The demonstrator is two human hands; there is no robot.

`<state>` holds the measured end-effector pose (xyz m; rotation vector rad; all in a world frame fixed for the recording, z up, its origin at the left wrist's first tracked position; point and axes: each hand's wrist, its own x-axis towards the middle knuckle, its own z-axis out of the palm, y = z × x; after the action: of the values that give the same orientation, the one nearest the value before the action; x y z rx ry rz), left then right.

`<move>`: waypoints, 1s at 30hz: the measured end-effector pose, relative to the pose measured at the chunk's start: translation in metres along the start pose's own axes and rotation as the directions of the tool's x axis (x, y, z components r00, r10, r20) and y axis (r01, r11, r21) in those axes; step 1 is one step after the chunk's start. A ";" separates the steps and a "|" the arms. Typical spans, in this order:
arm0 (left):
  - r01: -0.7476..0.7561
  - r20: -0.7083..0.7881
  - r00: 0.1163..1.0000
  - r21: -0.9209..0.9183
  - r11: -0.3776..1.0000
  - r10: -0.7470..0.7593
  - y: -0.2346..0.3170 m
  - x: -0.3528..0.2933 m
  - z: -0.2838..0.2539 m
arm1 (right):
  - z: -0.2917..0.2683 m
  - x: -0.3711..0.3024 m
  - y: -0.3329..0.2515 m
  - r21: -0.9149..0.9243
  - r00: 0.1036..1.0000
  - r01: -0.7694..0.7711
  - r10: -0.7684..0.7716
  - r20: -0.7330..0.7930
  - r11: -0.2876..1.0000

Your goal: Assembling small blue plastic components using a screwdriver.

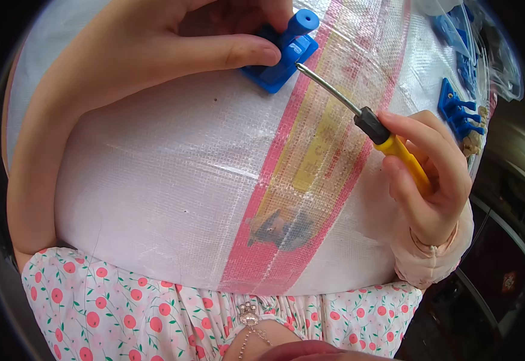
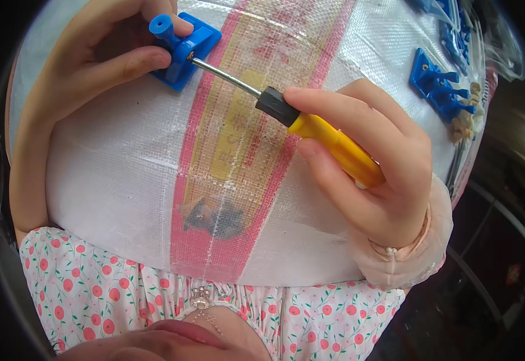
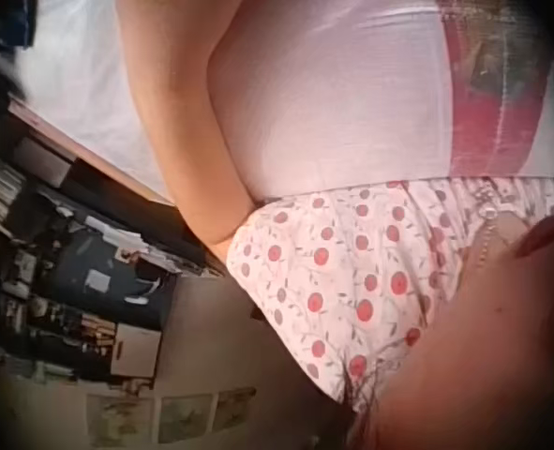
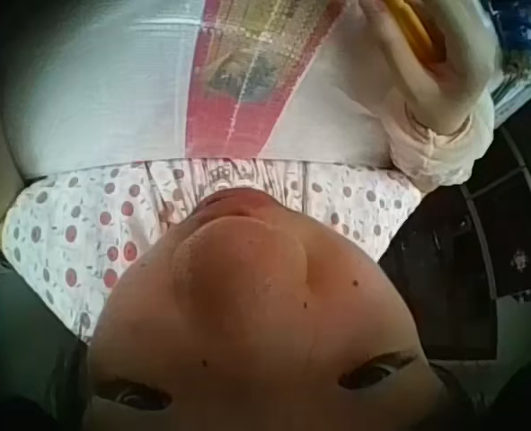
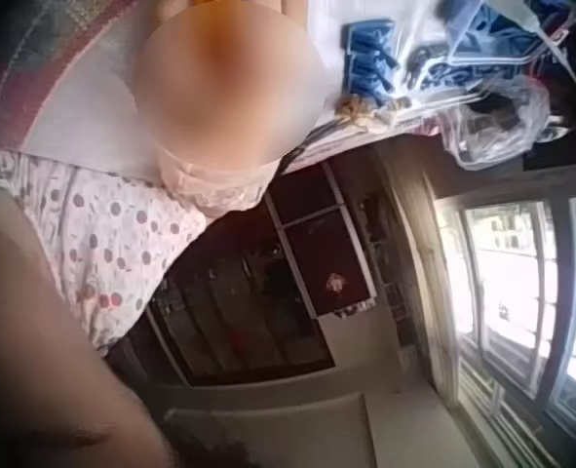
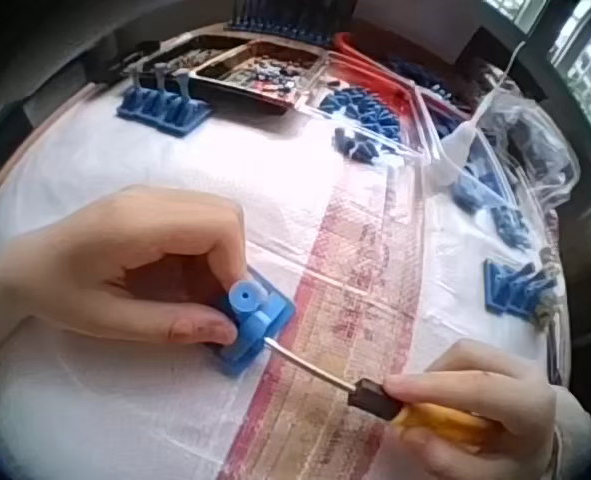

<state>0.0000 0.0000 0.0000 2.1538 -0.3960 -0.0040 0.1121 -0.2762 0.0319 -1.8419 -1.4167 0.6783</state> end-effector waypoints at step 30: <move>0.026 0.014 0.999 0.172 0.985 -0.029 0.011 0.006 0.001 | 0.008 -0.001 -0.006 0.359 0.936 -0.330 0.352 0.004 0.873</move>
<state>0.0022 -0.0084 0.0093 2.3305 -0.3879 -0.0027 0.1017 -0.2747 0.0317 -1.8125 -0.8601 0.9745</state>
